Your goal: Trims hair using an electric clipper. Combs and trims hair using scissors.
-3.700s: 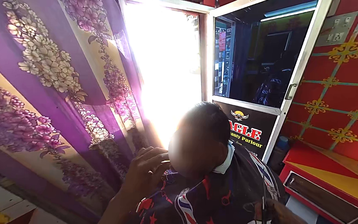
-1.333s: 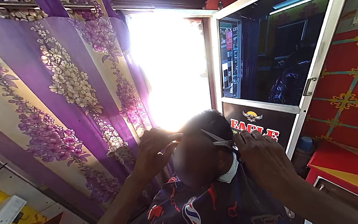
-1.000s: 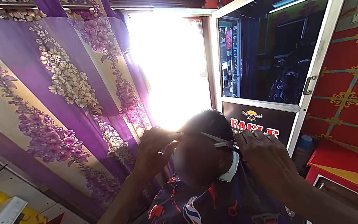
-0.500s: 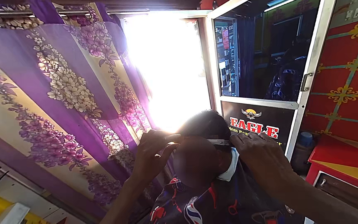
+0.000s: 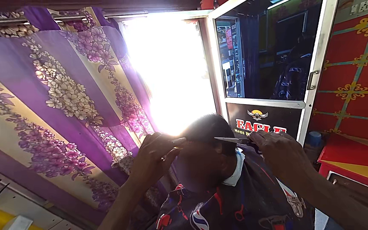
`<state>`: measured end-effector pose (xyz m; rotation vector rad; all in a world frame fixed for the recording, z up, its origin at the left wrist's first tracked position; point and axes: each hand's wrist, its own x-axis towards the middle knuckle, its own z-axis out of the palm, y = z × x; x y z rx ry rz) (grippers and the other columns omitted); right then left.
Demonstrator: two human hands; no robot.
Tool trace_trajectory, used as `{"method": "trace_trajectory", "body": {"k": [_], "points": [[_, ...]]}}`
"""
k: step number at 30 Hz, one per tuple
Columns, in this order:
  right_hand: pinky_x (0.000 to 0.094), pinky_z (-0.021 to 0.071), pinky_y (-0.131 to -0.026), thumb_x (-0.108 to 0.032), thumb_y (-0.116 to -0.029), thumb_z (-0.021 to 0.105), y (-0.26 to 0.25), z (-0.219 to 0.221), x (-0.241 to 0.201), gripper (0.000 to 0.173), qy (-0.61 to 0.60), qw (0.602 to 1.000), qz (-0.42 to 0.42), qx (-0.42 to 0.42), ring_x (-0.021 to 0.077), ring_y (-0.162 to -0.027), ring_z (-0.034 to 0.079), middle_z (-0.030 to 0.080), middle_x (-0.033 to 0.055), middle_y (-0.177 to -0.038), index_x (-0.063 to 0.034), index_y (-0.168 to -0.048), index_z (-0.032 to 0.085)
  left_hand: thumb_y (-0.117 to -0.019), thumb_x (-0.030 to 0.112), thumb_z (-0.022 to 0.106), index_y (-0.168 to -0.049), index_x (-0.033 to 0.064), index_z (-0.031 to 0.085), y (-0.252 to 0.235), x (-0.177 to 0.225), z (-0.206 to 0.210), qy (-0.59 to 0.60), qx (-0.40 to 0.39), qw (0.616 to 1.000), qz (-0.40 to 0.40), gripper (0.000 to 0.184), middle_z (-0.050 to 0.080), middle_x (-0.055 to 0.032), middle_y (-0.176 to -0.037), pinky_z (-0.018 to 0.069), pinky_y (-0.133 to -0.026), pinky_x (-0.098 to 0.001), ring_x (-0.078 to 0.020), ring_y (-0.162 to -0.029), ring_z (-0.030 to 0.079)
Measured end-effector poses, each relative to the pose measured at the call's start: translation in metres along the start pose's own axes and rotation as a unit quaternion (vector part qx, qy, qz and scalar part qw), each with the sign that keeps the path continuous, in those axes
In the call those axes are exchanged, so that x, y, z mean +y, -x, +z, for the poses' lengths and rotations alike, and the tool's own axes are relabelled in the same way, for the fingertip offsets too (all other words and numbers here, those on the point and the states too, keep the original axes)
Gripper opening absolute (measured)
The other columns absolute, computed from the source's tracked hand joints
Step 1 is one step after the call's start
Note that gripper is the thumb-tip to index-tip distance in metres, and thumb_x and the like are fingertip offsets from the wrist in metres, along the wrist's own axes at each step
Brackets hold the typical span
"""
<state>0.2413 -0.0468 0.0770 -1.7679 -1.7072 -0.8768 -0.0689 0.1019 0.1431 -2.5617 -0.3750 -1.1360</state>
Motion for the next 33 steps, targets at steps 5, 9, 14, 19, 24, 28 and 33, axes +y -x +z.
{"method": "trace_trajectory", "body": {"k": [5, 9, 14, 19, 24, 28, 33], "points": [[0.0506, 0.0574, -0.071, 0.0, -0.0641, 0.093, -0.002, 0.004, -0.002, 0.051, 0.001, 1.0, -0.012, -0.028, 0.0343, -0.087, 0.071, 0.07, 0.013, -0.098, -0.0058, -0.11, 0.071, -0.0964, 0.028, 0.064, -0.114, 0.0213, 0.08, -0.008, 0.005, 0.004, -0.021, 0.036, 0.999, 0.004, 0.025, 0.074, 0.0027, -0.109, 0.0459, -0.079, -0.0352, -0.0125, -0.093, 0.064], [0.0487, 0.0564, -0.069, -0.009, -0.0572, 0.099, -0.008, 0.009, -0.009, 0.059, 0.016, 0.999, -0.017, -0.032, 0.0356, -0.091, 0.069, 0.068, 0.0141, -0.1, -0.0055, -0.108, 0.069, -0.0973, 0.027, 0.064, -0.113, 0.0213, 0.079, -0.008, 0.008, 0.006, -0.02, 0.058, 0.998, 0.011, 0.023, 0.074, 0.0034, -0.109, 0.0445, -0.08, -0.0355, -0.0121, -0.095, 0.063], [0.0423, 0.0542, -0.059, 0.008, -0.0709, 0.084, -0.015, 0.002, -0.022, 0.04, 0.02, 0.999, -0.036, -0.026, 0.0307, -0.076, 0.068, 0.068, 0.011, -0.088, -0.0058, -0.106, 0.07, -0.0976, 0.025, 0.065, -0.113, 0.0214, 0.079, -0.006, 0.01, 0.005, -0.018, 0.066, 0.997, 0.021, 0.021, 0.074, 0.0038, -0.108, 0.0451, -0.082, -0.0347, -0.012, -0.097, 0.063], [0.0425, 0.0544, -0.061, 0.008, -0.0698, 0.084, -0.011, 0.001, -0.022, 0.038, 0.02, 0.999, -0.036, -0.026, 0.0285, -0.073, 0.068, 0.069, 0.0089, -0.084, -0.0073, -0.102, 0.072, -0.0981, 0.026, 0.064, -0.115, 0.0223, 0.079, -0.006, 0.01, 0.003, -0.016, 0.059, 0.998, 0.017, 0.022, 0.074, 0.0047, -0.11, 0.0441, -0.081, -0.0345, -0.011, -0.097, 0.063], [0.0435, 0.0552, -0.063, 0.008, -0.0703, 0.085, -0.012, 0.006, -0.024, 0.041, 0.012, 0.999, -0.025, -0.023, 0.0303, -0.08, 0.069, 0.068, 0.0105, -0.09, -0.0058, -0.106, 0.07, -0.0977, 0.025, 0.065, -0.114, 0.0217, 0.079, -0.007, 0.011, 0.004, -0.014, 0.059, 0.998, 0.013, 0.022, 0.074, 0.0049, -0.109, 0.0442, -0.081, -0.0347, -0.011, -0.096, 0.063], [0.0475, 0.0567, -0.06, 0.012, -0.0731, 0.079, -0.003, 0.004, -0.011, 0.037, -0.035, 0.999, 0.002, 0.023, 0.0305, -0.073, 0.069, 0.071, 0.0103, -0.088, -0.0067, -0.104, 0.073, -0.0977, 0.03, 0.067, -0.113, 0.0235, 0.078, 0.003, 0.009, -0.003, 0.029, 0.066, 0.997, 0.016, 0.02, 0.073, 0.007, -0.112, 0.0465, -0.084, -0.031, -0.0076, -0.099, 0.063], [0.0554, 0.0582, -0.074, 0.009, -0.0734, 0.083, 0.009, 0.009, 0.019, 0.044, -0.043, 0.997, 0.064, 0.024, 0.0363, -0.091, 0.072, 0.073, 0.0154, -0.102, -0.0038, -0.114, 0.072, -0.0998, 0.039, 0.058, -0.116, 0.031, 0.077, 0.016, -0.016, -0.021, -0.012, -0.078, 0.996, 0.045, 0.027, 0.072, 0.011, -0.113, 0.0483, -0.082, -0.0319, -0.0072, -0.097, 0.063]]}}
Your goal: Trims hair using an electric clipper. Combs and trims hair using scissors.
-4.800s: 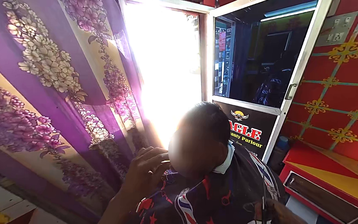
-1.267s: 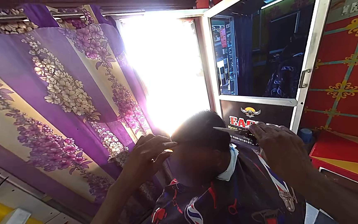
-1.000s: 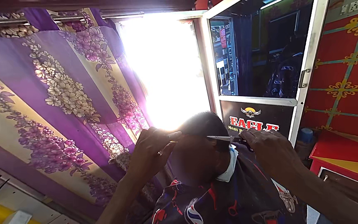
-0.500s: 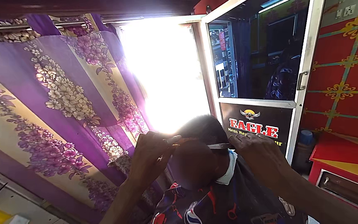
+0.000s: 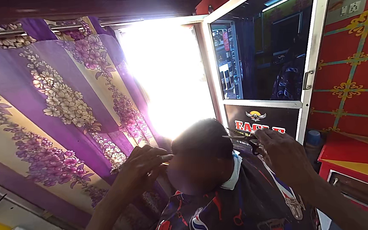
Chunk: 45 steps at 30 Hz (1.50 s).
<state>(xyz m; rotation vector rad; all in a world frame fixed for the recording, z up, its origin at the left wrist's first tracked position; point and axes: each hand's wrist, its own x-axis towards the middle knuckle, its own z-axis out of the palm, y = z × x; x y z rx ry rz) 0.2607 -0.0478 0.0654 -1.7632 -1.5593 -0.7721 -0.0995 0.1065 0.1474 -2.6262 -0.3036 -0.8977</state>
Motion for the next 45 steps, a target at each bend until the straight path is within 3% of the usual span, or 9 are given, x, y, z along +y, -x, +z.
{"method": "trace_trajectory", "body": {"k": [5, 11, 16, 20, 26, 33, 37, 40, 45], "points": [[0.0537, 0.0586, -0.071, 0.011, -0.0715, 0.081, -0.002, 0.004, 0.002, 0.042, -0.014, 1.0, -0.025, 0.0, 0.0346, -0.088, 0.073, 0.073, 0.0136, -0.1, -0.005, -0.11, 0.072, -0.1, 0.038, 0.059, -0.116, 0.0256, 0.078, -0.026, 0.004, 0.009, 0.003, 0.027, 1.0, 0.002, 0.028, 0.073, 0.0074, -0.114, 0.0482, -0.084, -0.0332, -0.0091, -0.1, 0.064], [0.0499, 0.0576, -0.07, 0.013, -0.0681, 0.083, -0.005, 0.01, 0.002, 0.043, -0.011, 0.999, -0.047, -0.023, 0.0299, -0.082, 0.073, 0.074, 0.0103, -0.095, -0.0064, -0.105, 0.074, -0.0996, 0.033, 0.059, -0.118, 0.0233, 0.079, -0.061, 0.021, 0.012, -0.069, 0.041, 0.997, 0.009, 0.029, 0.074, 0.0013, -0.107, 0.045, -0.076, -0.0388, -0.0162, -0.087, 0.063], [0.0547, 0.0557, -0.083, -0.015, -0.0615, 0.098, -0.011, 0.012, 0.002, 0.061, 0.001, 0.994, -0.06, -0.086, 0.0359, -0.101, 0.069, 0.07, 0.0135, -0.108, -0.0052, -0.115, 0.069, -0.0986, 0.026, 0.061, -0.115, 0.0206, 0.079, -0.069, 0.029, 0.016, -0.079, 0.082, 0.993, 0.013, 0.025, 0.074, 0.0009, -0.108, 0.0427, -0.076, -0.0397, -0.0181, -0.089, 0.062], [0.0535, 0.0549, -0.081, -0.017, -0.0627, 0.098, -0.021, 0.014, -0.007, 0.058, 0.003, 0.993, -0.066, -0.097, 0.035, -0.1, 0.067, 0.069, 0.0122, -0.107, -0.0069, -0.112, 0.069, -0.0988, 0.025, 0.062, -0.114, 0.0208, 0.08, -0.069, 0.032, 0.016, -0.077, 0.1, 0.992, 0.027, 0.023, 0.074, 0.001, -0.109, 0.0428, -0.078, -0.0389, -0.0174, -0.093, 0.063], [0.0447, 0.055, -0.07, 0.008, -0.0696, 0.085, -0.023, 0.011, -0.016, 0.037, 0.014, 0.994, -0.094, -0.056, 0.0282, -0.077, 0.069, 0.069, 0.0082, -0.083, -0.0078, -0.1, 0.07, -0.0987, 0.026, 0.062, -0.116, 0.0211, 0.079, -0.069, 0.034, 0.014, -0.066, 0.083, 0.994, 0.027, 0.024, 0.073, 0.002, -0.108, 0.042, -0.078, -0.0387, -0.0166, -0.092, 0.062], [0.048, 0.056, -0.072, 0.005, -0.0678, 0.088, -0.021, 0.015, -0.014, 0.045, 0.015, 0.995, -0.079, -0.057, 0.0319, -0.089, 0.069, 0.071, 0.0109, -0.097, -0.0067, -0.107, 0.071, -0.0985, 0.027, 0.062, -0.117, 0.0217, 0.079, -0.069, 0.032, 0.013, -0.066, 0.071, 0.995, 0.023, 0.025, 0.073, 0.0017, -0.11, 0.0434, -0.078, -0.0397, -0.0171, -0.092, 0.063], [0.0443, 0.0559, -0.067, 0.008, -0.0744, 0.081, -0.018, 0.019, -0.013, 0.034, -0.036, 0.997, -0.058, -0.026, 0.0271, -0.077, 0.069, 0.07, 0.0071, -0.085, -0.0093, -0.101, 0.071, -0.0982, 0.027, 0.064, -0.114, 0.0198, 0.079, -0.065, 0.039, 0.015, -0.064, 0.12, 0.991, -0.011, 0.023, 0.074, 0.0006, -0.108, 0.0432, -0.081, -0.0407, -0.0145, -0.091, 0.065], [0.0491, 0.0578, -0.062, 0.003, -0.0802, 0.08, -0.009, 0.019, -0.002, 0.025, -0.103, 0.994, 0.001, -0.021, 0.0284, -0.076, 0.071, 0.071, 0.0086, -0.088, -0.0089, -0.101, 0.071, -0.0975, 0.029, 0.064, -0.107, 0.0173, 0.079, -0.06, 0.052, 0.016, -0.056, 0.157, 0.982, -0.088, 0.022, 0.074, 0.0034, -0.097, 0.0427, -0.082, -0.042, -0.0083, -0.081, 0.065], [0.0541, 0.0569, -0.059, 0.002, -0.076, 0.084, 0.008, 0.025, 0.01, 0.032, -0.098, 0.993, 0.057, -0.04, 0.0312, -0.072, 0.072, 0.073, 0.0088, -0.088, -0.0101, -0.104, 0.074, -0.099, 0.034, 0.058, -0.096, 0.0208, 0.08, -0.052, 0.071, 0.029, -0.062, 0.092, 0.982, -0.155, 0.026, 0.071, 0.01, -0.077, 0.0431, -0.063, -0.0355, -0.0042, -0.058, 0.056]]}}
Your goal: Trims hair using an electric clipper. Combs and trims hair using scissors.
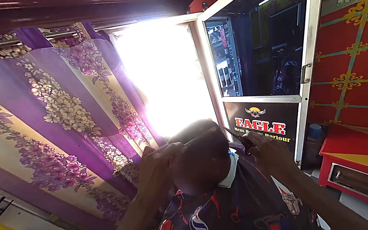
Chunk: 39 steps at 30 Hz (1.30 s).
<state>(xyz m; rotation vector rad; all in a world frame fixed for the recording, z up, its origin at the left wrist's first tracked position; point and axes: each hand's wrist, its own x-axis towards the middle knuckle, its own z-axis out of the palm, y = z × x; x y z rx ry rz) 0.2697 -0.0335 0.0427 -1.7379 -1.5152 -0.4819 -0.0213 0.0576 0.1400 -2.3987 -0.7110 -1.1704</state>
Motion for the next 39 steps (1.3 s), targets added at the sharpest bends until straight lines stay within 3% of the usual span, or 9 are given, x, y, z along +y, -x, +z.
{"method": "trace_trajectory", "body": {"k": [8, 14, 19, 22, 25, 28, 32, 35, 39], "points": [[0.0543, 0.0581, -0.063, 0.001, -0.0747, 0.086, 0.012, 0.004, 0.008, 0.036, 0.002, 0.999, 0.02, -0.031, 0.0299, -0.077, 0.073, 0.075, 0.0069, -0.092, -0.012, -0.106, 0.075, -0.1009, 0.032, 0.055, -0.098, 0.0201, 0.081, 0.02, 0.024, 0.021, -0.057, -0.031, 0.996, 0.06, 0.029, 0.069, 0.0029, -0.071, 0.0428, -0.063, -0.0389, -0.0136, -0.057, 0.059], [0.0556, 0.0586, -0.067, 0.001, -0.0736, 0.085, 0.022, 0.006, 0.029, 0.039, 0.003, 1.0, 0.008, -0.007, 0.0302, -0.081, 0.073, 0.075, 0.006, -0.096, -0.0131, -0.108, 0.074, -0.1062, 0.037, 0.052, -0.106, 0.0281, 0.076, 0.034, -0.002, 0.0, 0.049, -0.054, 0.988, 0.138, 0.026, 0.076, 0.0078, -0.094, 0.044, -0.085, -0.0358, -0.0051, -0.082, 0.067], [0.0563, 0.058, -0.077, 0.007, -0.074, 0.083, 0.024, 0.002, 0.042, 0.041, 0.005, 1.0, -0.008, 0.003, 0.0311, -0.085, 0.073, 0.074, 0.008, -0.097, -0.0098, -0.11, 0.073, -0.0983, 0.043, 0.057, -0.097, 0.0279, 0.081, 0.013, -0.036, -0.031, 0.018, -0.071, 0.994, 0.08, 0.028, 0.071, 0.0142, -0.083, 0.0412, -0.075, -0.0402, -0.001, -0.064, 0.055], [0.0565, 0.0571, -0.076, 0.01, -0.0715, 0.082, 0.017, 0.0, 0.037, 0.04, 0.0, 1.0, -0.025, 0.011, 0.0307, -0.084, 0.072, 0.073, 0.0078, -0.094, -0.0088, -0.105, 0.073, -0.0947, 0.048, 0.06, -0.1, 0.0316, 0.08, -0.003, -0.031, -0.025, 0.003, -0.108, 0.99, 0.092, 0.027, 0.073, 0.0159, -0.092, 0.0434, -0.077, -0.0432, -0.0033, -0.075, 0.062], [0.0575, 0.0566, -0.08, 0.002, -0.0712, 0.087, 0.007, 0.004, 0.036, 0.042, -0.019, 0.998, -0.055, -0.003, 0.0316, -0.092, 0.072, 0.073, 0.0088, -0.101, -0.0089, -0.109, 0.073, -0.0944, 0.042, 0.061, -0.105, 0.0269, 0.079, -0.018, -0.014, -0.017, -0.027, -0.109, 0.985, 0.129, 0.026, 0.074, 0.0093, -0.098, 0.0451, -0.081, -0.0469, -0.0129, -0.09, 0.068], [0.0547, 0.0576, -0.077, 0.009, -0.0715, 0.082, 0.0, 0.005, 0.03, 0.039, 0.007, 0.998, -0.067, 0.003, 0.0301, -0.09, 0.073, 0.073, 0.008, -0.098, -0.0099, -0.105, 0.073, -0.0983, 0.039, 0.059, -0.109, 0.0244, 0.079, -0.031, -0.007, -0.011, -0.059, -0.095, 0.982, 0.154, 0.027, 0.073, 0.005, -0.099, 0.0421, -0.078, -0.0448, -0.0157, -0.084, 0.064], [0.0566, 0.0564, -0.083, 0.004, -0.0726, 0.085, -0.008, 0.005, 0.029, 0.042, -0.001, 0.996, -0.084, -0.039, 0.0312, -0.095, 0.072, 0.074, 0.0084, -0.104, -0.01, -0.11, 0.073, -0.1004, 0.037, 0.057, -0.111, 0.0216, 0.079, -0.04, -0.003, -0.005, -0.086, -0.076, 0.978, 0.172, 0.029, 0.074, 0.0021, -0.1, 0.0399, -0.077, -0.0449, -0.0186, -0.082, 0.062], [0.0513, 0.0577, -0.076, 0.01, -0.0717, 0.082, -0.011, 0.007, 0.027, 0.038, 0.018, 0.995, -0.095, -0.024, 0.0275, -0.082, 0.072, 0.073, 0.0051, -0.092, -0.0108, -0.102, 0.074, -0.101, 0.035, 0.056, -0.113, 0.0206, 0.079, -0.045, -0.002, 0.0, -0.094, -0.06, 0.977, 0.181, 0.029, 0.073, -0.0008, -0.101, 0.038, -0.075, -0.0456, -0.0211, -0.082, 0.061], [0.0531, 0.0561, -0.079, -0.006, -0.0705, 0.09, -0.02, 0.006, 0.028, 0.044, 0.032, 0.992, -0.107, -0.06, 0.0282, -0.09, 0.072, 0.074, 0.0056, -0.102, -0.0125, -0.111, 0.073, -0.1017, 0.034, 0.055, -0.115, 0.0211, 0.078, -0.049, -0.003, 0.004, -0.105, -0.046, 0.976, 0.183, 0.029, 0.073, -0.0009, -0.104, 0.0389, -0.076, -0.0452, -0.0216, -0.086, 0.062]]}}
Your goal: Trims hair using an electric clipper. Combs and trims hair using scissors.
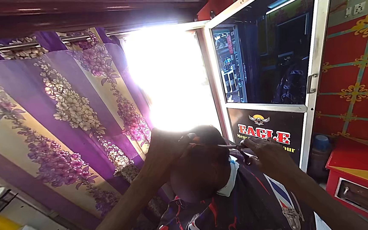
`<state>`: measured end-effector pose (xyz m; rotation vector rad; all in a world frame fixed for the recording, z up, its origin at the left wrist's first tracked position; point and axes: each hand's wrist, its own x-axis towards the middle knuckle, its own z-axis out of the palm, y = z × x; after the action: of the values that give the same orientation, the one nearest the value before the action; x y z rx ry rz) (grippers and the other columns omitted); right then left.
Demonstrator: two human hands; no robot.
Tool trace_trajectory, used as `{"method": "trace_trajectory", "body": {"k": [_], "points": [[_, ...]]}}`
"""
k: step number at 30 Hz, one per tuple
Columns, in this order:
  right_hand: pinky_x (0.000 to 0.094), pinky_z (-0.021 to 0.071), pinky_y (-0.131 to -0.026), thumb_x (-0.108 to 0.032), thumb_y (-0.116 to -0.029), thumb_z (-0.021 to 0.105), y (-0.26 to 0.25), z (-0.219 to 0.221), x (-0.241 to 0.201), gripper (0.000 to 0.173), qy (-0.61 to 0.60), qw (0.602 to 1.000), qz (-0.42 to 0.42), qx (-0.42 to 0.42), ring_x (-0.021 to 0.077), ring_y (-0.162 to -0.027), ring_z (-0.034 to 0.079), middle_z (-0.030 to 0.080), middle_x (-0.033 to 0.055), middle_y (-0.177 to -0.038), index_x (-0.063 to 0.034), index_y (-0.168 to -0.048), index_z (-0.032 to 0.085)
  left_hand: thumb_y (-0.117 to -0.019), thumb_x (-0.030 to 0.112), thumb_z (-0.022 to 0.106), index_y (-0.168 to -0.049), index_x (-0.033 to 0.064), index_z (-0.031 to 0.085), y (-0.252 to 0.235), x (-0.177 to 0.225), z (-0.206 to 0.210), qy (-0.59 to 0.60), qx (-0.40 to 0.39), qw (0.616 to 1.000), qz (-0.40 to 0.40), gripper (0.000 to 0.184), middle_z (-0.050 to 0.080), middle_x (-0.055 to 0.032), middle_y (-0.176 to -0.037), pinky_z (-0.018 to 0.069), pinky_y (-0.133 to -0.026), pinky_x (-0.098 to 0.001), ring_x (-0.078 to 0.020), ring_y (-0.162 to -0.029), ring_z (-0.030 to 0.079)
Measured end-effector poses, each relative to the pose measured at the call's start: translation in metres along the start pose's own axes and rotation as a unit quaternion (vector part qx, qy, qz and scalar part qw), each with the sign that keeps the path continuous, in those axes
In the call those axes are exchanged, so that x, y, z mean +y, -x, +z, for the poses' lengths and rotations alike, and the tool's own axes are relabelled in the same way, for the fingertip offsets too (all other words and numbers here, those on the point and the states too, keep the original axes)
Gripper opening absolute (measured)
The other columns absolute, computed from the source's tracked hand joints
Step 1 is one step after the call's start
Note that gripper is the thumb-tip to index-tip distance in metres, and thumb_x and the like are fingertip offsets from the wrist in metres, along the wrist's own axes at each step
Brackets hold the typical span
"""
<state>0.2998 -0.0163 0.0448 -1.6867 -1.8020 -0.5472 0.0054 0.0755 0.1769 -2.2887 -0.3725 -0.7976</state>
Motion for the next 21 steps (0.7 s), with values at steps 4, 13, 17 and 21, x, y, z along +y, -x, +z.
{"method": "trace_trajectory", "body": {"k": [4, 13, 17, 21], "points": [[0.0564, 0.054, -0.088, -0.026, -0.0643, 0.096, -0.009, -0.004, 0.0, 0.061, 0.022, 0.999, -0.011, -0.026, 0.0302, -0.104, 0.069, 0.071, 0.0063, -0.112, -0.0131, -0.118, 0.07, -0.1011, 0.03, 0.059, -0.114, 0.0203, 0.079, 0.001, 0.0, 0.002, 0.007, 0.031, 0.999, 0.007, 0.026, 0.073, -0.0013, -0.105, 0.0388, -0.075, -0.0437, -0.0205, -0.082, 0.061], [0.051, 0.0551, -0.081, -0.013, -0.0641, 0.093, -0.026, -0.011, -0.011, 0.051, 0.044, 0.997, -0.063, 0.011, 0.03, -0.096, 0.069, 0.071, 0.007, -0.101, -0.0119, -0.109, 0.071, -0.0987, 0.026, 0.063, -0.115, 0.0222, 0.078, 0.004, -0.002, 0.0, 0.041, 0.05, 0.998, 0.022, 0.023, 0.073, 0.0012, -0.106, 0.0383, -0.079, -0.0425, -0.0162, -0.084, 0.061], [0.046, 0.0565, -0.073, 0.009, -0.0746, 0.081, -0.019, -0.011, -0.009, 0.031, 0.037, 0.996, -0.067, 0.04, 0.0262, -0.078, 0.07, 0.071, 0.0052, -0.084, -0.0108, -0.096, 0.071, -0.0993, 0.028, 0.062, -0.116, 0.023, 0.077, 0.005, -0.004, 0.0, 0.053, 0.045, 0.997, 0.015, 0.023, 0.073, 0.0014, -0.107, 0.0381, -0.08, -0.0433, -0.0162, -0.087, 0.062], [0.0504, 0.0554, -0.072, 0.011, -0.0728, 0.08, -0.015, -0.007, -0.004, 0.034, 0.042, 0.998, -0.036, 0.037, 0.029, -0.079, 0.071, 0.072, 0.0076, -0.086, -0.0096, -0.097, 0.07, -0.1003, 0.029, 0.061, -0.128, 0.0211, 0.072, 0.004, -0.003, 0.001, 0.054, 0.043, 0.998, 0.014, 0.031, 0.073, 0.0008, -0.104, 0.0387, -0.079, -0.0426, -0.0168, -0.086, 0.062]]}}
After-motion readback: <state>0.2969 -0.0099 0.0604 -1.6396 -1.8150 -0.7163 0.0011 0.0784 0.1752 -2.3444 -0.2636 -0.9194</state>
